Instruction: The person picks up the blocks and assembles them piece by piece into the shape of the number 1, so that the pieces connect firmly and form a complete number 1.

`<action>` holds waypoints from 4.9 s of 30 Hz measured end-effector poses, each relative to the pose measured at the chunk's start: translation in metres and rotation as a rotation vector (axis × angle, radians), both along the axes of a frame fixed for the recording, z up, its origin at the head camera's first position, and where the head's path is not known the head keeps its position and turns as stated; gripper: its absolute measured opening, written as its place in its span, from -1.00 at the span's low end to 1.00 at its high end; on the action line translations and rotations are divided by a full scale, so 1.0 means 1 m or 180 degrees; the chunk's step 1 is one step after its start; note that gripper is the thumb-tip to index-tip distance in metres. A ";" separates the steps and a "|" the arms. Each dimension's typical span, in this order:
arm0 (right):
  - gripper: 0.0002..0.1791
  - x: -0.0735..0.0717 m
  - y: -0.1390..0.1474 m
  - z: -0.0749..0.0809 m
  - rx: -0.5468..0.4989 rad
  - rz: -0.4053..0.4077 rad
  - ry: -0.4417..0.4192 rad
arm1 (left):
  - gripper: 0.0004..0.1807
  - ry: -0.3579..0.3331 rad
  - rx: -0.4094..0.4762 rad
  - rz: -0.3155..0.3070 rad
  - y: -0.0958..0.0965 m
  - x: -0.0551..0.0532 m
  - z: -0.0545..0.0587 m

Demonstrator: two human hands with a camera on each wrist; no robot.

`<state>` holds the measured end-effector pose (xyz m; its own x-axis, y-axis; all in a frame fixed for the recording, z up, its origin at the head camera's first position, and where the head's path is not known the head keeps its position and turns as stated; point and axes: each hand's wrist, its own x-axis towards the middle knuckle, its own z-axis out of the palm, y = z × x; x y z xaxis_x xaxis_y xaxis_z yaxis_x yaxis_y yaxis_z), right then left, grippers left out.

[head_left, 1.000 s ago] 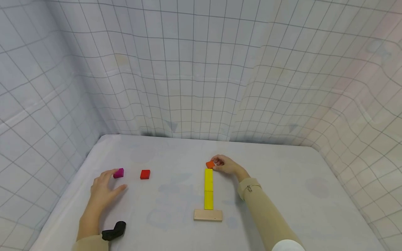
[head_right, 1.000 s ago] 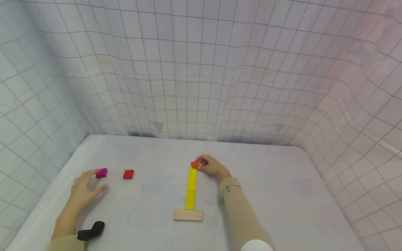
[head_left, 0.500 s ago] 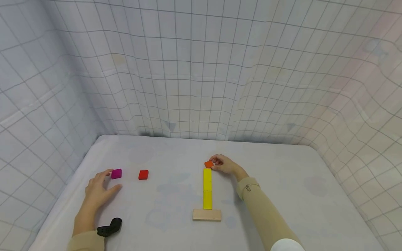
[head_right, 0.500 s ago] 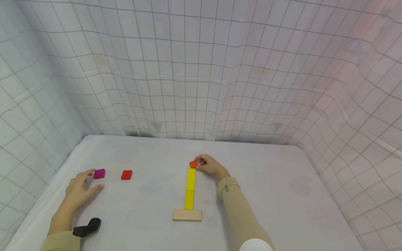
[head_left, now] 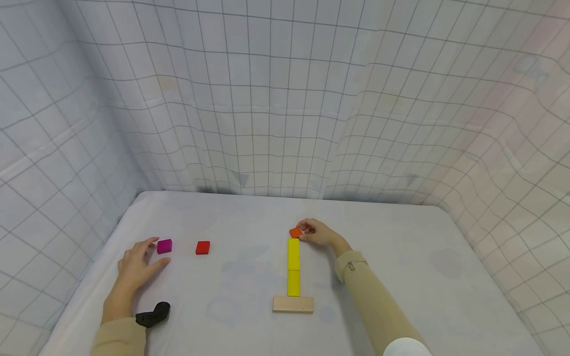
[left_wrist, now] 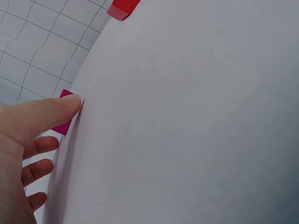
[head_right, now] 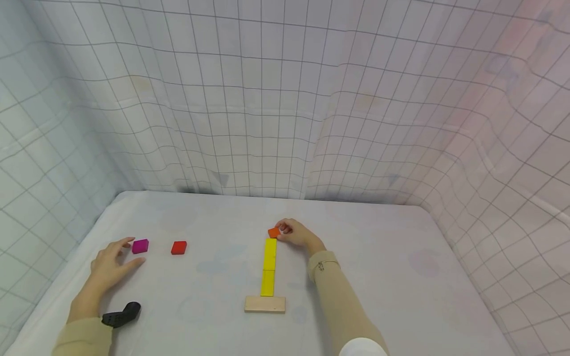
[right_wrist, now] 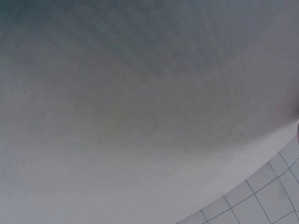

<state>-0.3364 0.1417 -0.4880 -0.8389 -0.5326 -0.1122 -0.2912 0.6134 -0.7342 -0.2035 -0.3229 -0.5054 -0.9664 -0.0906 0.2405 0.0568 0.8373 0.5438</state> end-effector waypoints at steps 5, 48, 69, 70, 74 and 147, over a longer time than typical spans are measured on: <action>-0.65 0.001 -0.001 0.002 -0.0026 -0.0048 -0.0018 | -0.39 0.0108 -0.0015 0.0016 -0.002 -0.002 0.000; -0.71 0.000 0.000 -0.001 -0.0148 -0.0012 -0.0019 | -0.51 0.0086 0.0120 0.0108 -0.003 -0.003 -0.010; -0.69 0.000 0.001 -0.004 -0.0159 0.0046 0.0022 | -0.49 0.0308 0.0515 0.0282 0.003 -0.002 -0.010; -0.69 0.000 0.001 -0.004 -0.0159 0.0042 0.0020 | -0.49 0.0328 0.0536 0.0296 0.003 -0.002 -0.010; -0.69 0.000 0.001 -0.003 -0.0153 0.0043 0.0037 | -0.53 0.0494 0.0602 0.0366 0.005 -0.002 -0.011; -0.68 -0.001 0.002 -0.001 -0.0138 0.0126 0.0103 | -0.60 0.0629 0.1356 -0.0388 0.134 -0.073 0.002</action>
